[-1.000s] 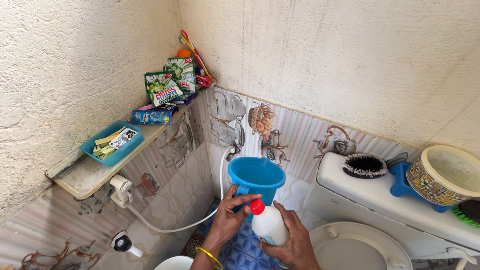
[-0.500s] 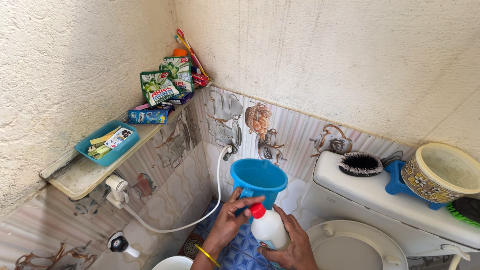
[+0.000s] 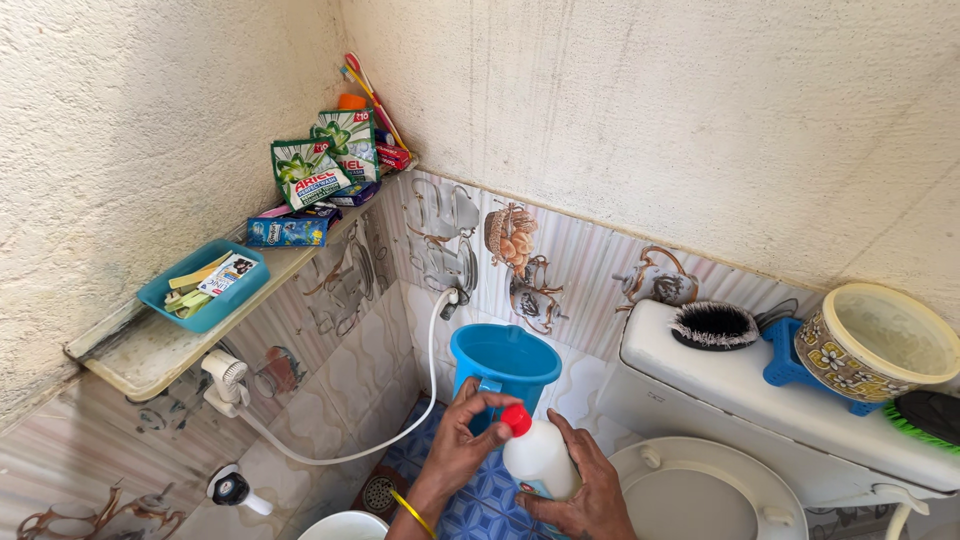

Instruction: The person pours a cleaning liquid from a white bottle into a blue plastic jug, then uses a toilet brush to scrub the inside of the toilet bowl. The person repeatedly dips the brush into the jug and scrubs the bowl.

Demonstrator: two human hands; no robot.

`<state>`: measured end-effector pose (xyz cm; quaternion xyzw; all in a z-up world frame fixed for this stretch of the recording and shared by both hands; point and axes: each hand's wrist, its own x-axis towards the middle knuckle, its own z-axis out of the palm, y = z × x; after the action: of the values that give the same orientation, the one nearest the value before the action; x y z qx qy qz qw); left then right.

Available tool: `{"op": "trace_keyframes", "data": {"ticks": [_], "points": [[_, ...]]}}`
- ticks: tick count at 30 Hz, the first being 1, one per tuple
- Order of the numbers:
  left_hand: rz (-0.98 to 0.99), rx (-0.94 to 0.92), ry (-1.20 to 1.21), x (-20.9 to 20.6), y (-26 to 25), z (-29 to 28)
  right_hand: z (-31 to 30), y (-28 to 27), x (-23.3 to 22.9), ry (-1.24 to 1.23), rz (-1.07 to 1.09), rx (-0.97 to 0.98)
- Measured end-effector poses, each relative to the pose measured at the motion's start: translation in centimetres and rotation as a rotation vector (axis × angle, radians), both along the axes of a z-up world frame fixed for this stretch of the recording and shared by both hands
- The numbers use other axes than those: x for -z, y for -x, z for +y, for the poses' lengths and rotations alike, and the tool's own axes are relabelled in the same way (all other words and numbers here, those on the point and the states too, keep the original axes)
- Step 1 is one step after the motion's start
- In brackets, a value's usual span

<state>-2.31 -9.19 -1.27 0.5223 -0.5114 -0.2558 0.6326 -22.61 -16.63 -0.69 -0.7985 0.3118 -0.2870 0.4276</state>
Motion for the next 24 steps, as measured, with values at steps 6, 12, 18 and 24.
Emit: {"op": "trace_keyframes", "data": {"ticks": [6, 12, 18, 24], "points": [[0.133, 0.1, 0.008, -0.8, 0.5, 1.0, -0.2, 0.3, 0.0, 0.032, -0.08, -0.039], [0.039, 0.079, -0.031, 0.7, -0.4, -0.2, -0.2, 0.8, -0.2, -0.055, -0.021, -0.024], [0.038, 0.104, 0.032, 0.4, 0.2, -0.8, -0.2, 1.0, -0.3, -0.028, 0.058, 0.02], [0.005, 0.139, 0.011, 0.9, 1.0, -1.7, -0.6, 1.9, -0.1, -0.089, 0.009, 0.003]]}}
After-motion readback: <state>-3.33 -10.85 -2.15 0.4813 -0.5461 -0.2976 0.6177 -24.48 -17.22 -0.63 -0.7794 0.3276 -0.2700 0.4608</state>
